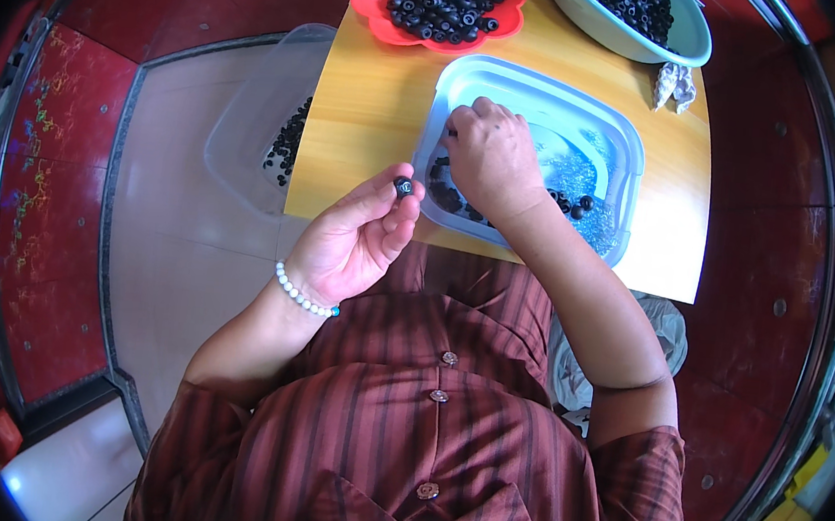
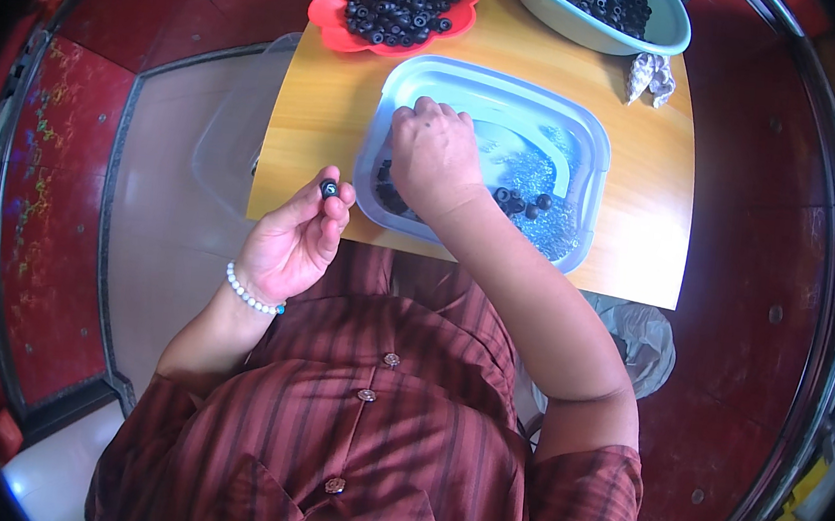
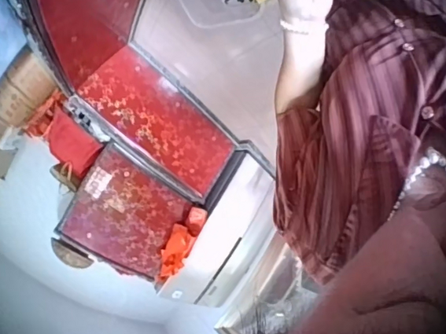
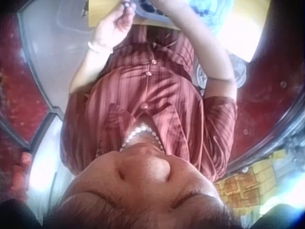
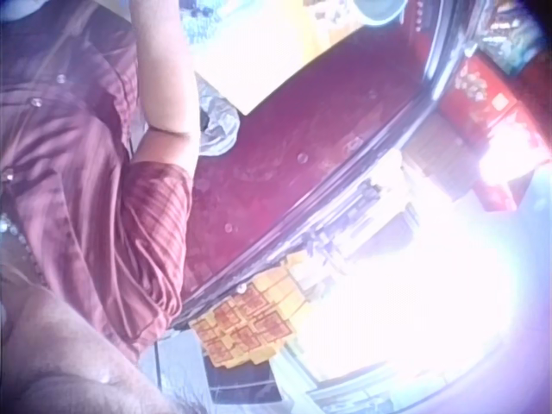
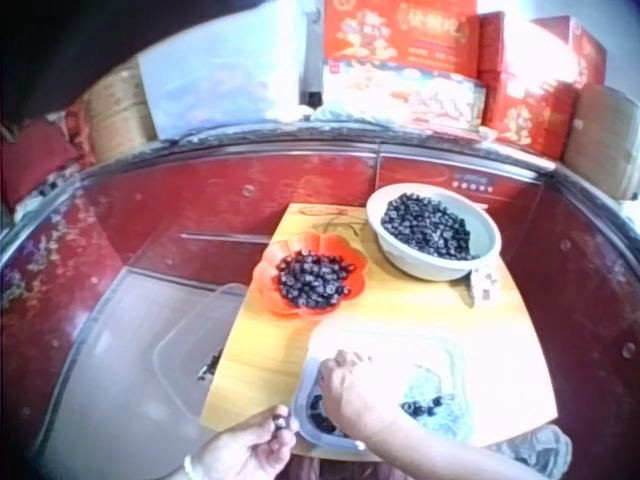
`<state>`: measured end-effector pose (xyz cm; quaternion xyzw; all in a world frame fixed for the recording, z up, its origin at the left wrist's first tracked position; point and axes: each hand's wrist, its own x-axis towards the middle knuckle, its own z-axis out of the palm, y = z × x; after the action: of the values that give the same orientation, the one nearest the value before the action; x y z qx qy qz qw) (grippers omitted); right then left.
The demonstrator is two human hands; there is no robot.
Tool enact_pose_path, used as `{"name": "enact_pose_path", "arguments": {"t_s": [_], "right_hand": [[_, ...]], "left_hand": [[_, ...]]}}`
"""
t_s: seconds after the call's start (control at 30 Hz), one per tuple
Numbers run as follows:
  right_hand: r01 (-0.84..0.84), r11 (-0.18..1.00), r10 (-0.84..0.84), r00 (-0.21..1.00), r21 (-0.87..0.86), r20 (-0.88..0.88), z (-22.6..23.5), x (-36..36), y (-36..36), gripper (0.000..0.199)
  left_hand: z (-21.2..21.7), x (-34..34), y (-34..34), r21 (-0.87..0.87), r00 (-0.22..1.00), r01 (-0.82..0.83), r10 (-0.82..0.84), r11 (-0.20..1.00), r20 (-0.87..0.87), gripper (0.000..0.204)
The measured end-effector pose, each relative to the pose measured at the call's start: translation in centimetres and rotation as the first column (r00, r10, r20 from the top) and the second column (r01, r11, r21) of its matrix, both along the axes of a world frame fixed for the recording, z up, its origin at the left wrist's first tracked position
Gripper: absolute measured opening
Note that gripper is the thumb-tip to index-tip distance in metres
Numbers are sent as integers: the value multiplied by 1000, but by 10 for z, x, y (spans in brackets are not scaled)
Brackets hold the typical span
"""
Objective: The person inserts white plastic pins into black plastic rings by hand.
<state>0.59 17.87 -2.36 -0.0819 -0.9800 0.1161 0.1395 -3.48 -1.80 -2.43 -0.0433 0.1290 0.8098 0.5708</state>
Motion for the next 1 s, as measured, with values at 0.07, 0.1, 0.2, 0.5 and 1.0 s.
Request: {"name": "enact_pose_path", "arguments": {"t_s": [0.07,0.1,0.2,0.5,1.0], "right_hand": [[12,974,-23,999,-226,-46,4,4,-3,16],[10,974,-21,999,-224,-46,11,10,-1,16],[116,386,-62,993,-915,100,39,38,5,16],[-46,-461,-66,998,-886,-17,63,106,-8,18],[-129,-506,-92,991,-853,-95,74,119,-22,11]], "left_hand": [[4,1,0,4,1000,1,-1,1000,-9,24],[5,2,1,8,1000,8,-8,1000,-17,25],[7,6,0,48,997,31,-28,998,-71,29],[26,27,12,93,968,137,-113,986,-226,31],[37,37,10,22,914,104,-87,994,-396,28]]}}
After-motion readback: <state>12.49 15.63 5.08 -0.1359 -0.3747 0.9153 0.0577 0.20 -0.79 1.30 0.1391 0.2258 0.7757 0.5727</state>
